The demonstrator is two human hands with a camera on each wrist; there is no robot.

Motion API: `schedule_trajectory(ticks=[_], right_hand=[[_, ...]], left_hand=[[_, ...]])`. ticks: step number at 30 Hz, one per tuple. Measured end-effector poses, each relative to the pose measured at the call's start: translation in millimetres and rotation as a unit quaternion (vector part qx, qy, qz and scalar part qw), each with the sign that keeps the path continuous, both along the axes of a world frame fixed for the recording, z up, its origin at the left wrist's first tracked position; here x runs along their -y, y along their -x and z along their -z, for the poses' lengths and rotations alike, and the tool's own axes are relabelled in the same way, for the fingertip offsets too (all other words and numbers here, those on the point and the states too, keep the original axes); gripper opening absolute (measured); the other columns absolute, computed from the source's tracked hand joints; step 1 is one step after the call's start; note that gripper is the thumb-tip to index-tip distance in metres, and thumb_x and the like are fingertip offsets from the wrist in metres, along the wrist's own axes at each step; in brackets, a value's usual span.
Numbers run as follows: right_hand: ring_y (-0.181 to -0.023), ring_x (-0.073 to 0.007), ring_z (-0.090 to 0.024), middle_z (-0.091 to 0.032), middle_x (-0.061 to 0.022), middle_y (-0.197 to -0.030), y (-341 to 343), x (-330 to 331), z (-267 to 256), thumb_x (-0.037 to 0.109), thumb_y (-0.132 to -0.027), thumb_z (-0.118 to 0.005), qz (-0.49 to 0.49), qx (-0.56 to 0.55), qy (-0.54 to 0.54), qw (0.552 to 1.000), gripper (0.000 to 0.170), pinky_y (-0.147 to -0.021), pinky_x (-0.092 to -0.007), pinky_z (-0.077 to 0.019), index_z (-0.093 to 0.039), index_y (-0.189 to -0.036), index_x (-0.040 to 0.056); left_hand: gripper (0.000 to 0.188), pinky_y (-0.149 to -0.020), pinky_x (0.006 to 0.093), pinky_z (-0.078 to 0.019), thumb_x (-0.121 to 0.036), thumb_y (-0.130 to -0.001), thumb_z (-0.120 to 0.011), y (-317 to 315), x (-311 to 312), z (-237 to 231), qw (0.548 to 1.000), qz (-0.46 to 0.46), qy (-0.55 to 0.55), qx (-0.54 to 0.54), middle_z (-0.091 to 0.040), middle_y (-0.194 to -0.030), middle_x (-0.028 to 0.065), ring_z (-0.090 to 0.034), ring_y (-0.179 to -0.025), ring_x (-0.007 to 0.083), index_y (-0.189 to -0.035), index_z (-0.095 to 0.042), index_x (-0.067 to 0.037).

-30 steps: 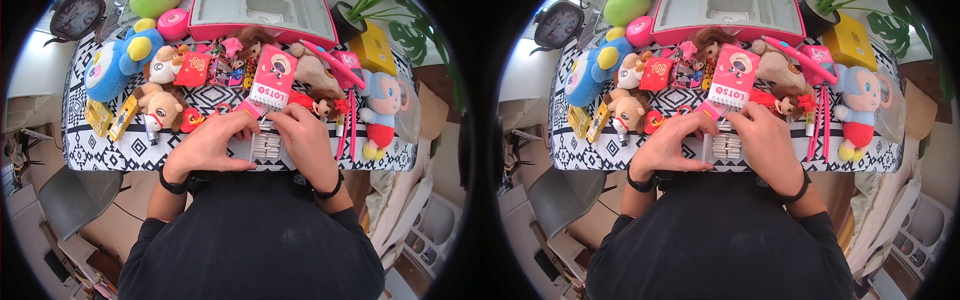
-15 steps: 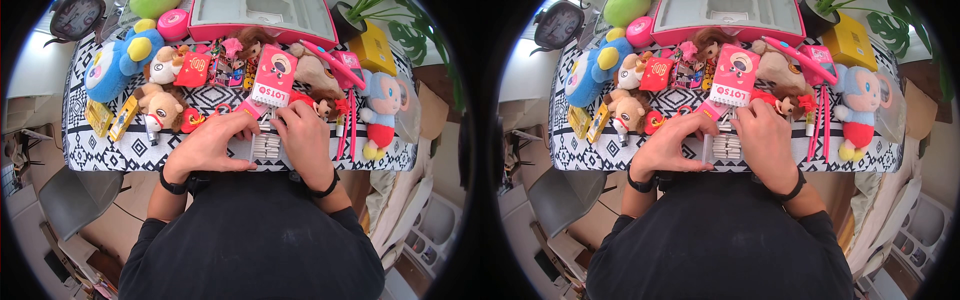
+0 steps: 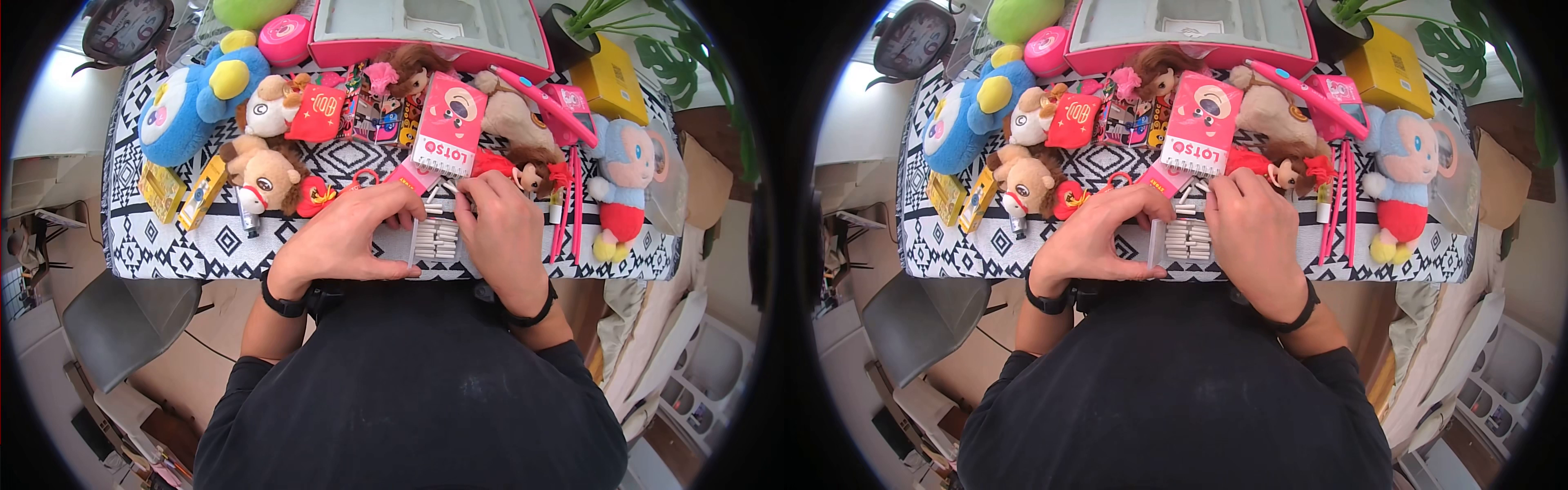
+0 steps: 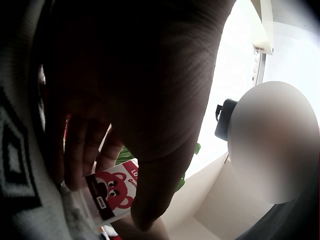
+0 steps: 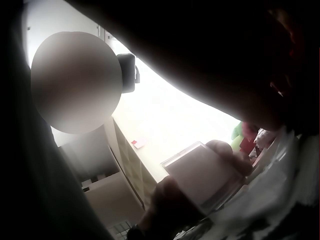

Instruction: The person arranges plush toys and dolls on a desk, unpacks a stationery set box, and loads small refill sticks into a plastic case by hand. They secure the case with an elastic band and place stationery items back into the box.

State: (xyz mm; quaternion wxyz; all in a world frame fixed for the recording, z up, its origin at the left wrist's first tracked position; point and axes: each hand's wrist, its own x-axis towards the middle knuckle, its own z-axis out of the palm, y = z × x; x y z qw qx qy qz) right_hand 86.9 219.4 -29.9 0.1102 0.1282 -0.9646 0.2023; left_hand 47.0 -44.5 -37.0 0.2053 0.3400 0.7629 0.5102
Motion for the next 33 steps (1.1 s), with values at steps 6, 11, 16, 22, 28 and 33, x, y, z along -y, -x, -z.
schedule_trajectory(ticks=[6,11,16,22,28,33], right_hand=[[-0.084,-0.0322,-0.077,-0.070,-0.0084,-0.095,-9,-5,-16,0.006,-0.095,-0.087,-0.021,0.027,0.064,0.997,0.011,-0.072,-0.0443,-0.0606,-0.079,-0.103,0.0067],[-0.082,-0.0323,-0.076,-0.069,-0.0087,-0.095,-25,-11,-36,0.004,-0.094,-0.087,-0.067,0.089,0.107,0.988,0.013,-0.071,-0.0443,-0.0600,-0.078,-0.104,0.0069],[-0.083,-0.0324,-0.075,-0.068,-0.0094,-0.093,-27,-12,-31,0.005,-0.095,-0.085,-0.084,0.115,0.071,0.987,0.012,-0.072,-0.0462,-0.0597,-0.077,-0.104,0.0066],[-0.086,-0.0326,-0.076,-0.069,-0.0101,-0.093,-26,-11,-28,0.008,-0.097,-0.084,-0.073,0.113,-0.001,0.991,0.013,-0.074,-0.0473,-0.0607,-0.074,-0.105,0.0054],[-0.089,-0.0328,-0.076,-0.069,-0.0107,-0.095,-26,-10,-33,0.009,-0.097,-0.085,-0.074,0.122,-0.004,0.990,0.015,-0.075,-0.0470,-0.0610,-0.073,-0.105,0.0059],[-0.080,-0.0298,-0.077,-0.071,-0.0080,-0.093,-21,-8,-28,0.013,-0.096,-0.092,-0.046,0.086,0.027,0.995,0.018,-0.069,-0.0441,-0.0577,-0.078,-0.105,0.0081]], left_hand=[[0.063,-0.093,0.0390,-0.0663,-0.023,-0.079,-0.107,0,0,-1,1.000,-0.001,-0.001,0.002,-0.079,-0.128,0.0083,-0.078,-0.106,0.0256,-0.129,-0.074,-0.005],[0.063,-0.092,0.0389,-0.0662,-0.023,-0.079,-0.108,0,0,0,1.000,0.000,-0.001,-0.004,-0.079,-0.127,0.0086,-0.078,-0.105,0.0259,-0.129,-0.074,-0.005],[0.063,-0.093,0.0391,-0.0660,-0.023,-0.079,-0.107,0,0,-1,1.000,0.000,-0.002,0.007,-0.079,-0.128,0.0093,-0.078,-0.106,0.0272,-0.129,-0.074,-0.005],[0.063,-0.093,0.0390,-0.0660,-0.023,-0.079,-0.107,0,0,2,1.000,-0.001,-0.005,0.005,-0.079,-0.128,0.0092,-0.078,-0.106,0.0265,-0.130,-0.074,-0.005],[0.063,-0.093,0.0389,-0.0661,-0.023,-0.079,-0.108,0,0,-1,1.000,-0.002,0.001,0.007,-0.079,-0.128,0.0087,-0.078,-0.105,0.0255,-0.129,-0.074,-0.005],[0.064,-0.093,0.0387,-0.0662,-0.023,-0.079,-0.108,0,0,0,1.000,-0.001,0.001,0.002,-0.079,-0.128,0.0088,-0.078,-0.105,0.0253,-0.129,-0.074,-0.005]])
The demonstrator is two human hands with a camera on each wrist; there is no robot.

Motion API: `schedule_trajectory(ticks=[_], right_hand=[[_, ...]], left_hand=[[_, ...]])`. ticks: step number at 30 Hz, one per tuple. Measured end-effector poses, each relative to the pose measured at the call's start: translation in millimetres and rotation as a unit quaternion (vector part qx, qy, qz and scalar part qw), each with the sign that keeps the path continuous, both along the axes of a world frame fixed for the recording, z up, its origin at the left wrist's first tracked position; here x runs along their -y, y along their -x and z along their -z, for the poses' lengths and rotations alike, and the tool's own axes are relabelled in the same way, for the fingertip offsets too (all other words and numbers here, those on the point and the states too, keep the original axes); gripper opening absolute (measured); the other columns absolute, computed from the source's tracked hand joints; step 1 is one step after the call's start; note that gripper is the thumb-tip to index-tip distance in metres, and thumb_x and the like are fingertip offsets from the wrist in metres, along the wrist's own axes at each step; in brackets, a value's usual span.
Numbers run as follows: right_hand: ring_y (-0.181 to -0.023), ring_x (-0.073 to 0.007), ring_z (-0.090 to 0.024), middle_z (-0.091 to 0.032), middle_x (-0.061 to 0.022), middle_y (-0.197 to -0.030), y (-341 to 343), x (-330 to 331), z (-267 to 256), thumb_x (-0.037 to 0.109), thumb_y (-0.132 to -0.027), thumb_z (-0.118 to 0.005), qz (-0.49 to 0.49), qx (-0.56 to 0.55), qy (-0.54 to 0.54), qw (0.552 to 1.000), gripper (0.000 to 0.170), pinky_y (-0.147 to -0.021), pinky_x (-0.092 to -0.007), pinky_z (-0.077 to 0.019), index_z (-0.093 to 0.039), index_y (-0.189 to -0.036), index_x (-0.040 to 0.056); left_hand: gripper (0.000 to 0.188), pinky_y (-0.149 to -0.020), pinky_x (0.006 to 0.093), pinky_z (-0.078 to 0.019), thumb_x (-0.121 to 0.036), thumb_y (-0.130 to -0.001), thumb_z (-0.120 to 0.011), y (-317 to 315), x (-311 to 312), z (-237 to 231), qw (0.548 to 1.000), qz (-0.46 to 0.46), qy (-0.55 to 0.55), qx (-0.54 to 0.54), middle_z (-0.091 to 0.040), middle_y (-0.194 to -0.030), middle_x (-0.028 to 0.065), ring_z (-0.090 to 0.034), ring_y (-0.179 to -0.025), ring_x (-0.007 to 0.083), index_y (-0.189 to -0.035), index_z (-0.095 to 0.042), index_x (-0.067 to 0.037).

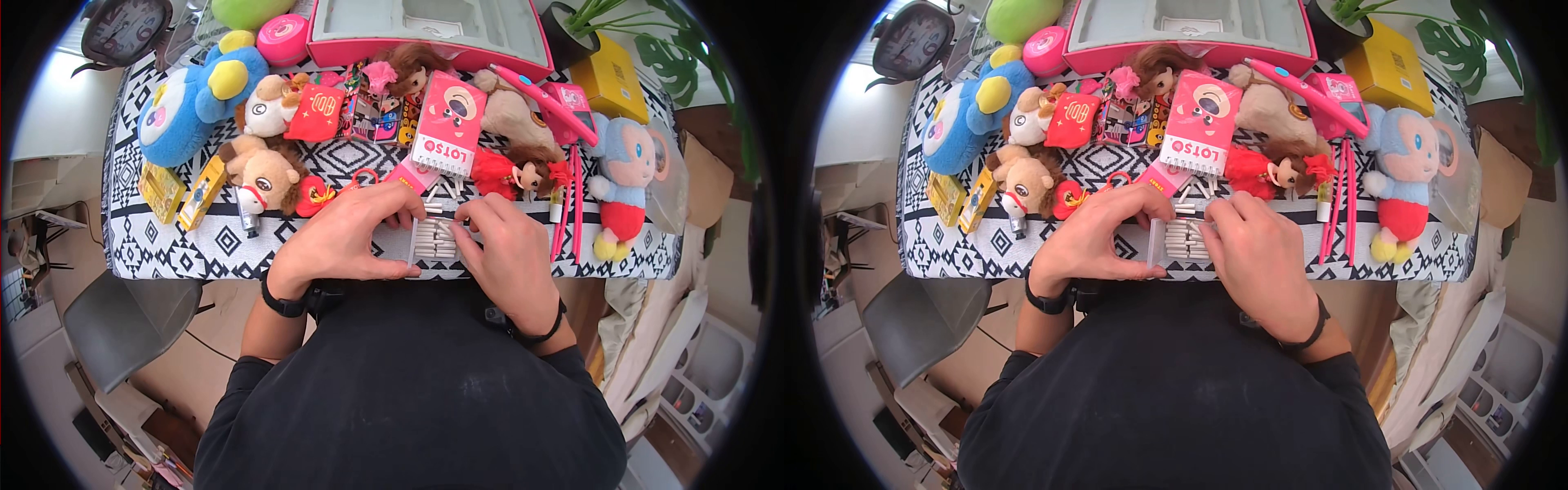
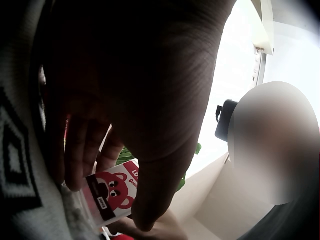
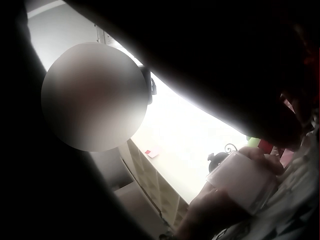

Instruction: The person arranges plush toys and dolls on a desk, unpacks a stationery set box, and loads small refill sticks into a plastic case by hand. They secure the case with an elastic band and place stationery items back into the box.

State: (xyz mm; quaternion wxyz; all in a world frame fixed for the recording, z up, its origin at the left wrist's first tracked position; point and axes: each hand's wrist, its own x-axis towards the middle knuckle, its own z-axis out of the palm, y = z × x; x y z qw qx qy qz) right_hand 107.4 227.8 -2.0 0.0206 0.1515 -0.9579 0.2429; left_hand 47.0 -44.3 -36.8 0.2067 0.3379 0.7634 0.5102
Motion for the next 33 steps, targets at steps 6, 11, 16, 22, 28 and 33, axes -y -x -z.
schedule_trajectory(ticks=[6,11,16,22,28,33], right_hand=[[-0.090,-0.0335,-0.076,-0.068,-0.0102,-0.097,1,2,3,0.015,-0.098,-0.090,-0.025,0.028,0.015,0.999,0.019,-0.077,-0.0470,-0.0611,-0.076,-0.108,0.0071],[-0.090,-0.0332,-0.076,-0.068,-0.0102,-0.098,3,2,6,0.012,-0.099,-0.088,-0.018,0.019,0.007,1.000,0.015,-0.077,-0.0470,-0.0614,-0.077,-0.108,0.0067],[-0.092,-0.0328,-0.077,-0.069,-0.0099,-0.099,10,0,11,0.012,-0.100,-0.088,0.016,-0.010,0.013,1.000,0.016,-0.078,-0.0462,-0.0620,-0.080,-0.112,0.0059],[-0.093,-0.0334,-0.078,-0.075,-0.0096,-0.103,17,1,21,0.014,-0.097,-0.092,0.044,-0.025,-0.010,0.999,0.021,-0.079,-0.0461,-0.0610,-0.083,-0.114,0.0060],[-0.098,-0.0330,-0.077,-0.071,-0.0101,-0.103,21,4,26,0.015,-0.097,-0.091,0.041,-0.039,-0.040,0.998,0.020,-0.083,-0.0467,-0.0624,-0.080,-0.111,0.0057],[-0.095,-0.0330,-0.077,-0.070,-0.0098,-0.099,21,4,30,0.012,-0.099,-0.087,0.035,-0.054,-0.030,0.997,0.012,-0.081,-0.0467,-0.0624,-0.079,-0.106,0.0058]], left_hand=[[0.063,-0.095,0.0399,-0.0661,-0.023,-0.079,-0.108,0,0,-1,1.000,-0.001,0.001,0.003,-0.079,-0.128,0.0093,-0.078,-0.107,0.0263,-0.129,-0.074,-0.005],[0.063,-0.096,0.0412,-0.0658,-0.024,-0.079,-0.107,0,0,0,1.000,0.000,0.004,-0.001,-0.079,-0.127,0.0093,-0.079,-0.110,0.0276,-0.129,-0.074,-0.005],[0.063,-0.096,0.0407,-0.0659,-0.024,-0.079,-0.107,0,0,0,1.000,0.003,0.007,-0.007,-0.079,-0.128,0.0092,-0.079,-0.111,0.0274,-0.129,-0.074,-0.005],[0.064,-0.095,0.0398,-0.0665,-0.024,-0.078,-0.107,0,0,-1,1.000,-0.002,0.002,-0.006,-0.079,-0.127,0.0081,-0.079,-0.108,0.0254,-0.129,-0.074,-0.006],[0.064,-0.095,0.0400,-0.0666,-0.024,-0.078,-0.107,0,0,-2,1.000,-0.002,0.007,-0.002,-0.079,-0.127,0.0080,-0.079,-0.109,0.0259,-0.129,-0.074,-0.006],[0.064,-0.095,0.0399,-0.0665,-0.025,-0.078,-0.107,0,0,1,1.000,0.002,0.003,-0.009,-0.079,-0.127,0.0082,-0.078,-0.108,0.0258,-0.129,-0.074,-0.006]])
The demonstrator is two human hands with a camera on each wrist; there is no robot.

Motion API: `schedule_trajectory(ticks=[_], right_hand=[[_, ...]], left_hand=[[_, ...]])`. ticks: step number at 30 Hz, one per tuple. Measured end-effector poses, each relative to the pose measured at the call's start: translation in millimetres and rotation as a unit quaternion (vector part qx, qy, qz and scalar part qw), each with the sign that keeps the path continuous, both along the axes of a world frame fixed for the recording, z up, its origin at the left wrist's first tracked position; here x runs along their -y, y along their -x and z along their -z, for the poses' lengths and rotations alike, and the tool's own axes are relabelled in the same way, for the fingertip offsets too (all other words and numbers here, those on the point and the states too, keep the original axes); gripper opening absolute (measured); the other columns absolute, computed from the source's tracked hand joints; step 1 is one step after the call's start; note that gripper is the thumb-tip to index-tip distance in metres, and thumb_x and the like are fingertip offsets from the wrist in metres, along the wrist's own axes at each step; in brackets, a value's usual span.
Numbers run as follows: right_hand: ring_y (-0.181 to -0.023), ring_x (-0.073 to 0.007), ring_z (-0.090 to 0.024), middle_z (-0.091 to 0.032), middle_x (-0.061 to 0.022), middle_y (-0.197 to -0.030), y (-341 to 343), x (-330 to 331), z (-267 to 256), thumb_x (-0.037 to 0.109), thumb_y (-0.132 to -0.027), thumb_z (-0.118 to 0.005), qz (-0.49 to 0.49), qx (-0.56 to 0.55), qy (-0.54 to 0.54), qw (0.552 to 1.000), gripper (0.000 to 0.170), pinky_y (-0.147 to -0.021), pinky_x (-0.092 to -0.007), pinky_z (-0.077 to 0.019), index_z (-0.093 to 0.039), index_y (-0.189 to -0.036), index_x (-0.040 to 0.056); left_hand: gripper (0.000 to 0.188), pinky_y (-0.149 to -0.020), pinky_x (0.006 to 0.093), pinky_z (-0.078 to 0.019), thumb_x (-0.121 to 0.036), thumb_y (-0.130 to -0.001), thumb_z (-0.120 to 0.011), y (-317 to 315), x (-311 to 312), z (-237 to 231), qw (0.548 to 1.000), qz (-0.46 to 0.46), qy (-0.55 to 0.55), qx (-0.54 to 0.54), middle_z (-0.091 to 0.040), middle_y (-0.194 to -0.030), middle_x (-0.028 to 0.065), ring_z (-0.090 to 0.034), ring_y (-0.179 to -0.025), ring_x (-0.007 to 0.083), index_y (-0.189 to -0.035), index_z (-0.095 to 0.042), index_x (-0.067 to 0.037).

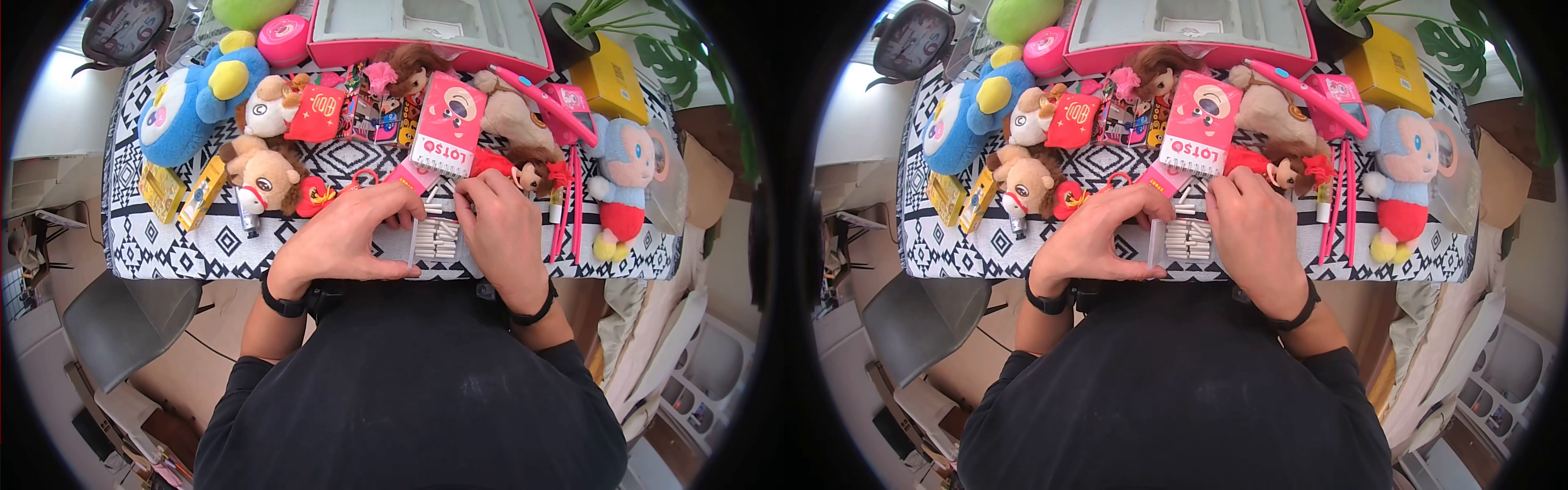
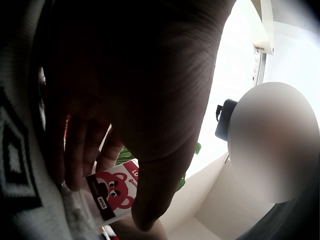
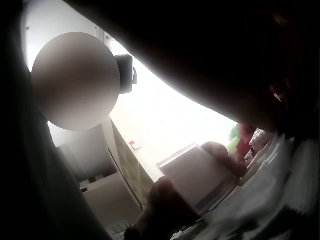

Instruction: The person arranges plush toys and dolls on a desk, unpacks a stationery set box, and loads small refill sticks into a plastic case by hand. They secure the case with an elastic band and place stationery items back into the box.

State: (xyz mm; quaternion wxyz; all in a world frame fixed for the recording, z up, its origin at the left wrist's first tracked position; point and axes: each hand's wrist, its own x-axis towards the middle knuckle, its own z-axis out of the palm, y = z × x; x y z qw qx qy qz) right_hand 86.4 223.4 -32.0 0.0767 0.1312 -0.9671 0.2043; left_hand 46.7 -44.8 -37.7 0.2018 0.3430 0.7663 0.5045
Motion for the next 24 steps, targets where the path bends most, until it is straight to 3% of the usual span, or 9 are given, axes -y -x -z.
schedule_trajectory(ticks=[16,18,24], right_hand=[[-0.090,-0.0332,-0.077,-0.069,-0.0099,-0.096,1,0,-1,0.010,-0.096,-0.089,-0.007,-0.016,-0.002,1.000,0.012,-0.077,-0.0469,-0.0615,-0.079,-0.102,0.0063],[-0.085,-0.0327,-0.076,-0.069,-0.0089,-0.093,-5,-2,-15,0.009,-0.096,-0.089,-0.009,0.018,0.057,0.998,0.012,-0.075,-0.0463,-0.0613,-0.077,-0.099,0.0064],[-0.084,-0.0321,-0.076,-0.068,-0.0084,-0.092,-24,-9,-34,0.009,-0.094,-0.088,-0.088,0.089,0.074,0.989,0.013,-0.073,-0.0456,-0.0610,-0.076,-0.097,0.0062]], left_hand=[[0.063,-0.093,0.0389,-0.0662,-0.024,-0.079,-0.107,0,0,-1,1.000,0.002,-0.004,0.001,-0.079,-0.127,0.0083,-0.078,-0.106,0.0254,-0.129,-0.074,-0.006],[0.063,-0.093,0.0390,-0.0662,-0.024,-0.079,-0.107,0,0,-1,1.000,0.000,-0.005,0.004,-0.079,-0.127,0.0084,-0.078,-0.107,0.0255,-0.129,-0.074,-0.006],[0.063,-0.094,0.0399,-0.0660,-0.025,-0.079,-0.107,1,-1,-1,1.000,0.005,0.000,0.000,-0.079,-0.127,0.0089,-0.078,-0.108,0.0264,-0.129,-0.074,-0.006]])
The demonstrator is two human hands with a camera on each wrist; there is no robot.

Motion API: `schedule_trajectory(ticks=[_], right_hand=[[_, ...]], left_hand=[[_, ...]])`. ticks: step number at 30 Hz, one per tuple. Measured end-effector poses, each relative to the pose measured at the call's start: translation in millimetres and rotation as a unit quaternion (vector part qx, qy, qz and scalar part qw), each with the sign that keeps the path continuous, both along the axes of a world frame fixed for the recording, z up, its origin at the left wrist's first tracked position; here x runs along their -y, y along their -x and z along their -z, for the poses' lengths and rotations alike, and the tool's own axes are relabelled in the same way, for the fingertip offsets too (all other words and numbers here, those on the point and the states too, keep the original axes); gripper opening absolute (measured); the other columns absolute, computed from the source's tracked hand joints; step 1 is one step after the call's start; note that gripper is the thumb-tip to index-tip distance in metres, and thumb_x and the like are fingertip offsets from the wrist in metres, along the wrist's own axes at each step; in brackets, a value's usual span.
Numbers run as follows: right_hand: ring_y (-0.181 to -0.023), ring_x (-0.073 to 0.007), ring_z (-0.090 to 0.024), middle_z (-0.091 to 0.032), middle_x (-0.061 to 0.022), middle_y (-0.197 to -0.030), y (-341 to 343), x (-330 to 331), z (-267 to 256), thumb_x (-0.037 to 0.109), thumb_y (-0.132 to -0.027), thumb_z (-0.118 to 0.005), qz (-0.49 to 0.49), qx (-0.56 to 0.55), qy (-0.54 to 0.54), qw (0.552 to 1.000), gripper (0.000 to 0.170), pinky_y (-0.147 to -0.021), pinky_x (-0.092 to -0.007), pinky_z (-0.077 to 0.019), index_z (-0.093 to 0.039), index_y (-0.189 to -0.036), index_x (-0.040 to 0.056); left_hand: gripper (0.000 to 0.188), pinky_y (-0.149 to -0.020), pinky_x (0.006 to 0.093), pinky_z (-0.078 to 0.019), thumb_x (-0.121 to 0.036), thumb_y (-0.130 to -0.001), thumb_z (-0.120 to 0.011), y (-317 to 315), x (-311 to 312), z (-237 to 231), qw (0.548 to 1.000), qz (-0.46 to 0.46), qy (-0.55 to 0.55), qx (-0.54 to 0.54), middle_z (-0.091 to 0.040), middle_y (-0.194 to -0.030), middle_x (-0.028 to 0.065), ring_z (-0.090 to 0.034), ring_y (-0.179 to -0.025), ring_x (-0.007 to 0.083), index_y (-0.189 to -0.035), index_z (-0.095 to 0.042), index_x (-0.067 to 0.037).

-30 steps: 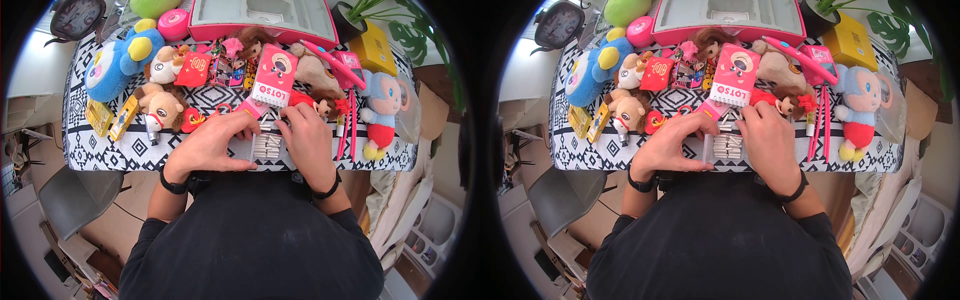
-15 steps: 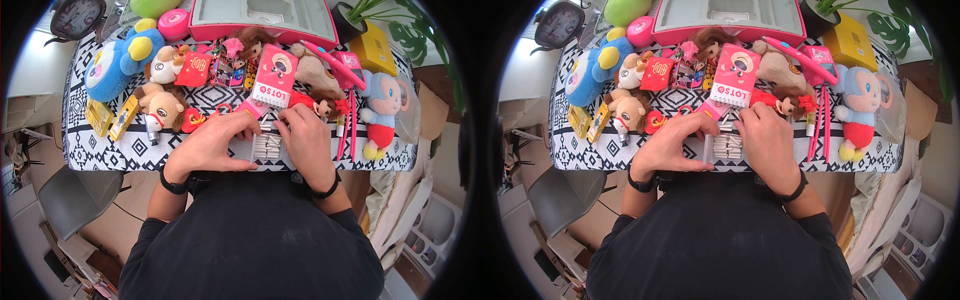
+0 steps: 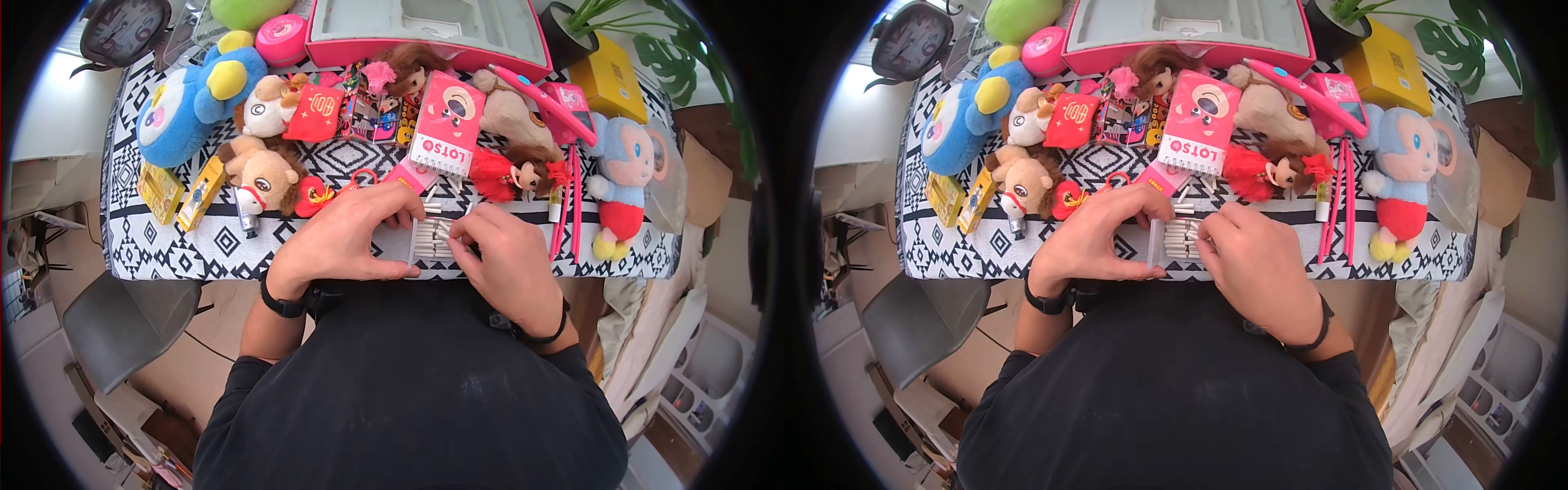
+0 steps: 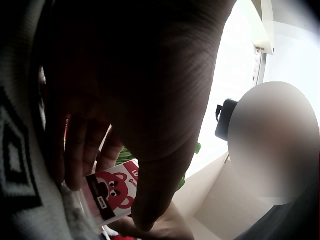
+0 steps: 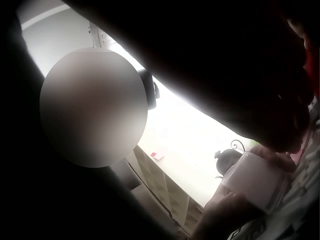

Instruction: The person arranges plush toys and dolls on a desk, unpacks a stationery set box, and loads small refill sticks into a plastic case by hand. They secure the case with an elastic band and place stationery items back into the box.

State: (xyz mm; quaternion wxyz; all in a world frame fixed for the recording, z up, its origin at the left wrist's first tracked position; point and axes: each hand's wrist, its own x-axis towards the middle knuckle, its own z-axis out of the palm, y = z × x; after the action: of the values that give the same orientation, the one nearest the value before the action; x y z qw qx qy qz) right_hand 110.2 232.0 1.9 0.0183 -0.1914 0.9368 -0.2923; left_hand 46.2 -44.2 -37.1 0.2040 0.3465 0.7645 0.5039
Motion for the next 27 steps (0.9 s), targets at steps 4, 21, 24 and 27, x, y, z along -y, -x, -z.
schedule_trajectory(ticks=[4,21,24,27], right_hand=[[-0.085,-0.0322,-0.076,-0.068,-0.0086,-0.093,-2,2,5,0.009,-0.095,-0.087,-0.006,0.006,-0.026,1.000,0.012,-0.073,-0.0460,-0.0611,-0.076,-0.098,0.0059],[-0.094,-0.0305,-0.077,-0.069,-0.0107,-0.095,-2,1,-11,0.004,-0.086,-0.079,-0.079,-0.021,-0.147,0.986,0.013,-0.079,-0.0450,-0.0624,-0.072,-0.097,0.0026],[-0.094,-0.0305,-0.077,-0.070,-0.0116,-0.095,-1,3,-15,0.004,-0.084,-0.079,-0.093,-0.012,-0.156,0.983,0.015,-0.080,-0.0445,-0.0627,-0.073,-0.097,0.0021],[-0.095,-0.0303,-0.078,-0.071,-0.0118,-0.095,0,6,-18,0.004,-0.083,-0.079,-0.097,-0.009,-0.182,0.978,0.015,-0.080,-0.0438,-0.0628,-0.073,-0.097,0.0019]], left_hand=[[0.064,-0.094,0.0402,-0.0660,-0.025,-0.079,-0.107,-1,0,-1,1.000,-0.003,0.001,0.007,-0.079,-0.128,0.0095,-0.078,-0.108,0.0271,-0.130,-0.074,-0.005],[0.063,-0.093,0.0394,-0.0662,-0.023,-0.079,-0.107,-1,0,0,1.000,-0.002,0.001,0.009,-0.079,-0.129,0.0099,-0.079,-0.106,0.0269,-0.129,-0.074,-0.004],[0.063,-0.093,0.0396,-0.0662,-0.023,-0.079,-0.107,-2,0,1,1.000,-0.005,-0.002,0.009,-0.079,-0.129,0.0100,-0.079,-0.106,0.0271,-0.129,-0.074,-0.004],[0.063,-0.093,0.0398,-0.0662,-0.023,-0.080,-0.107,-2,0,0,1.000,-0.004,-0.004,0.009,-0.079,-0.129,0.0101,-0.079,-0.106,0.0273,-0.129,-0.074,-0.004]])
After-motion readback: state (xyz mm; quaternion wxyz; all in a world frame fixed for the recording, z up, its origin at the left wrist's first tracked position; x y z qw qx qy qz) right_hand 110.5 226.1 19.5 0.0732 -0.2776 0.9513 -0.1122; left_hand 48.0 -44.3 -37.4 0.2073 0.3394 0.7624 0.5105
